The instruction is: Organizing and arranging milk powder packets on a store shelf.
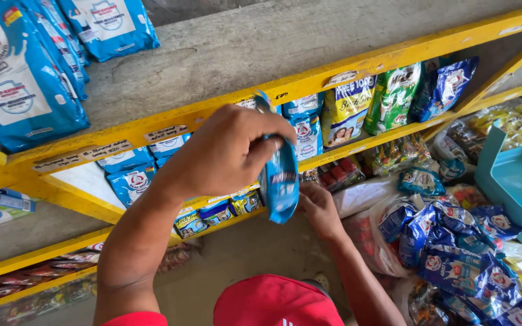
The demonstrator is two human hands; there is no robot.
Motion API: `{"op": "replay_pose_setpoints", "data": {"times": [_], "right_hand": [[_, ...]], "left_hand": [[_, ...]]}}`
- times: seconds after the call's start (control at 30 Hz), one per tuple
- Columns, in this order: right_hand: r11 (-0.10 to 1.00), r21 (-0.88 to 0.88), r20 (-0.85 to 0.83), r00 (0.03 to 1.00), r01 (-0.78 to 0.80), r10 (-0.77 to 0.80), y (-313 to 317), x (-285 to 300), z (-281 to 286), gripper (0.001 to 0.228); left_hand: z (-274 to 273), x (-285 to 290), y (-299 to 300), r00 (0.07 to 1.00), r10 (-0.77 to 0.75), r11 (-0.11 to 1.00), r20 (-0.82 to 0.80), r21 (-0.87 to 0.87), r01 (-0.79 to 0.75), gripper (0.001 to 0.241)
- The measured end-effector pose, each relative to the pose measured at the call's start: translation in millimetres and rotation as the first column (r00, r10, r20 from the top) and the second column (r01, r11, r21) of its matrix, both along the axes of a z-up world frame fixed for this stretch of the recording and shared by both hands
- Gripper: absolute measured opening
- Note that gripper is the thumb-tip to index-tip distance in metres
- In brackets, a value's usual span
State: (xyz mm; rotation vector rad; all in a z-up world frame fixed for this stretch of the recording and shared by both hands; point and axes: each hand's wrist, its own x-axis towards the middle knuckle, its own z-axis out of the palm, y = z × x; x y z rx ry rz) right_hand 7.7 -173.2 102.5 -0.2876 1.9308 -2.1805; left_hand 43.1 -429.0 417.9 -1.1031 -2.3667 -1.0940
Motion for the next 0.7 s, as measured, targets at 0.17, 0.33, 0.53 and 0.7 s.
{"op": "replay_pose_setpoints", "data": {"times": [0.17, 0.33, 0.53, 0.7], "right_hand": [[0.741, -0.597, 0.040, 0.912, -0.306, 0.408, -28, 0, 21, 0.084], [0.443, -0.747, -0.094, 0.738, -0.496, 0.668, -53, 21, 44, 0.108], [0.709, -0.686, 0.042, 0.965, -0.162, 0.261, -69, 26, 68, 0.095], [0.780, -0.618, -0.054, 0.995, -0.100, 0.084, -72, 24, 114, 0.075]], "left_hand": [[7, 6, -13, 0.970, -0.217, 0.970, 0.108, -0.091, 0.227, 0.025], [-5, 9, -37, 0.925, -0.372, 0.928, 0.082, 0.017, 0.372, 0.031], [-38, 8, -67, 0.959, -0.020, 0.914, 0.283, 0.395, -0.097, 0.031], [-88, 29, -56, 0.924, 0.029, 0.900, 0.381, 0.392, -0.190, 0.086]]}}
